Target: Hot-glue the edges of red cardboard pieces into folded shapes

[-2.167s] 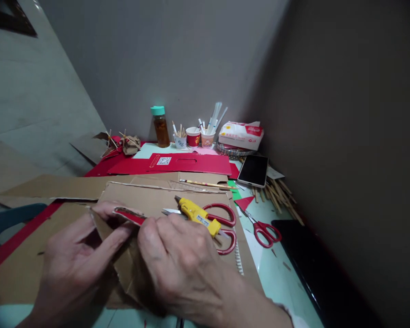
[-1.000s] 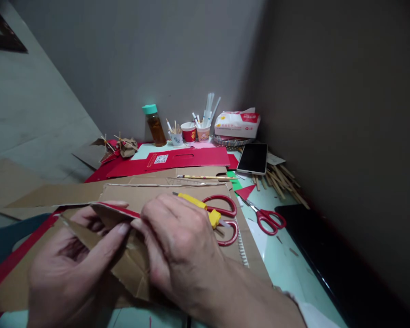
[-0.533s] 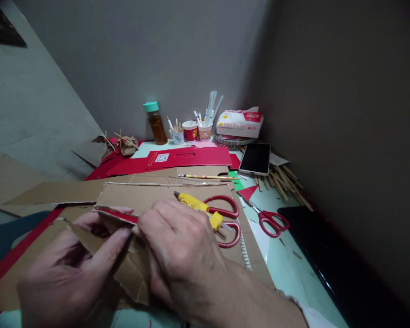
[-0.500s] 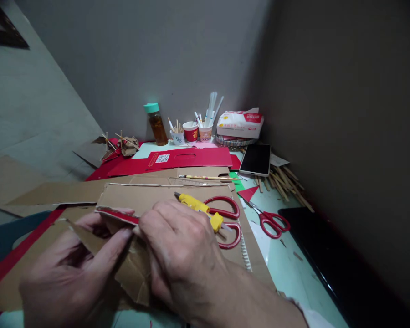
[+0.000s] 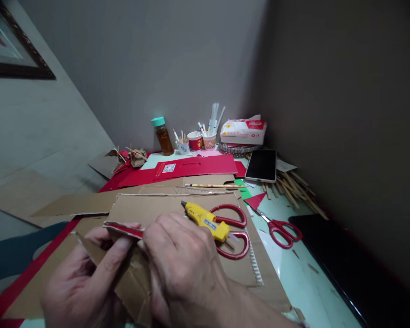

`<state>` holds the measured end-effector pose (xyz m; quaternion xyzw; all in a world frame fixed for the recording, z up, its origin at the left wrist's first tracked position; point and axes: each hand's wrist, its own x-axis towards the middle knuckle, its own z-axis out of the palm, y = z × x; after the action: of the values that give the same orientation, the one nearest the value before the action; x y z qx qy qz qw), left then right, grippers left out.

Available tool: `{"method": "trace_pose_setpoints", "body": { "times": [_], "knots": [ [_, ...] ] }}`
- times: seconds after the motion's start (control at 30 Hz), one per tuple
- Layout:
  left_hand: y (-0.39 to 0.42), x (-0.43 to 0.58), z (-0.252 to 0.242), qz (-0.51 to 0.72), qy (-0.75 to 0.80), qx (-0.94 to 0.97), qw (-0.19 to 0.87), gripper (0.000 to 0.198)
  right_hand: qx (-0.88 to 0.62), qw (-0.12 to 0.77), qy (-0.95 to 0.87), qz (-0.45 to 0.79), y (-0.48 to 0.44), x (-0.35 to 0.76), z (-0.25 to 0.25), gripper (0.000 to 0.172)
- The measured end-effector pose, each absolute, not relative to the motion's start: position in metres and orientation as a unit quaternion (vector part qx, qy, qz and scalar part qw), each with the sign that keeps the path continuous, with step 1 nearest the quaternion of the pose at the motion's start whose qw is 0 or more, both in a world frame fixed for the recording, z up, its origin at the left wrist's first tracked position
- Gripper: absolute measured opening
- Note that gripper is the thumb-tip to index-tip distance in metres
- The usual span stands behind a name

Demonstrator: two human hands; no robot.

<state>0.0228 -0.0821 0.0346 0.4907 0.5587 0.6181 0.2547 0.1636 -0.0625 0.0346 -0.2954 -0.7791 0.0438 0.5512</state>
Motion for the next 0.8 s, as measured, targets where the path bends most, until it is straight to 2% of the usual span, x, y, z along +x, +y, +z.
{"method": "trace_pose_setpoints", "body": {
  "times": [0.13,0.47,0.8],
  "knots": [
    [-0.085,0.036,0.038,0.642,0.593,0.439,0.21,0.003,-0.289,0.552,-0.781,0.04,-0.063,0.163,0.035,0.018],
    [-0.087,0.032,0.03,0.637,0.584,0.482,0.142,0.004,-0.304,0.562,-0.769,0.037,-0.069,0.159,0.034,0.022],
    [-0.089,0.046,0.039,0.673,0.554,0.465,0.153,0.014,-0.281,0.582,-0.763,0.002,-0.066,0.16,0.024,0.02]
  ]
}}
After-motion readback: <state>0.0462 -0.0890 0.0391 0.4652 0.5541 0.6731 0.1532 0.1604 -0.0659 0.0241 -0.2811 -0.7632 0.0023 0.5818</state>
